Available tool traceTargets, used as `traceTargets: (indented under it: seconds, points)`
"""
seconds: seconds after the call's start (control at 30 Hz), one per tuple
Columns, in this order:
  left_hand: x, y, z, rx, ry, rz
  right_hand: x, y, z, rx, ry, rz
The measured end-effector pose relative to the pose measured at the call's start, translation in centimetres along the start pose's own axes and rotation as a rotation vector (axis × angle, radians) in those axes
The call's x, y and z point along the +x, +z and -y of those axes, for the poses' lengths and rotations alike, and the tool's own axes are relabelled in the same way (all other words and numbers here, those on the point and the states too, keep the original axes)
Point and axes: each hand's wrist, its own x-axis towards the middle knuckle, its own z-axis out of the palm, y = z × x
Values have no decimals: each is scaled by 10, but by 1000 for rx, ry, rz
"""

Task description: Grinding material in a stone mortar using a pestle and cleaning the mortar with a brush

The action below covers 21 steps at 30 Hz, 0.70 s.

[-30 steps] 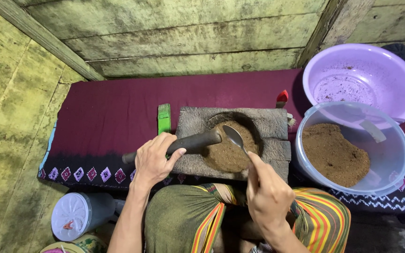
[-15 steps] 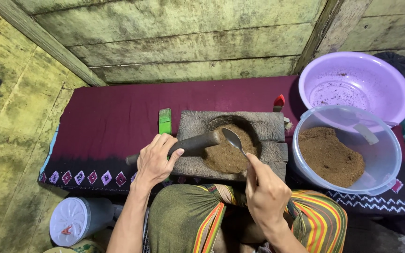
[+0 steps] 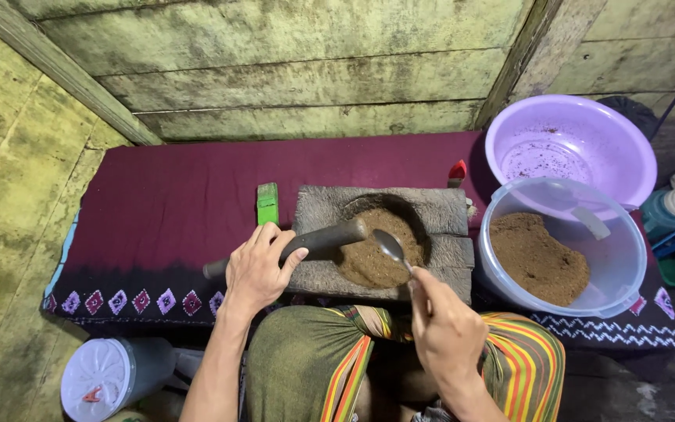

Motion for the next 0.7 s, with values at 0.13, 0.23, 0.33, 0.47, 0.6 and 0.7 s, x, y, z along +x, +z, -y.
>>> traceTargets:
  seconds: [0.13,0.23,0.33,0.47,0.6,0.7]
  points:
    - [-1,-2,-1,-16,0,4,-3,-12,-11,23,21,-1]
    - [-1,-4,-2,15,7,3,2,-32,-20,40,56,4]
    - [0,-9,-5,33,37,-31,9,-66,-32,138,205,-41]
    - [-2,-6,-2,36,39,-54,12,-98,-82,-192,193,-116]
    - [-3,-4,1,42,60,-74,29,-106,-119,-377,305,-51]
    - [-4,-5,1,38,42,-86,45,-97,-119,-420,346,21]
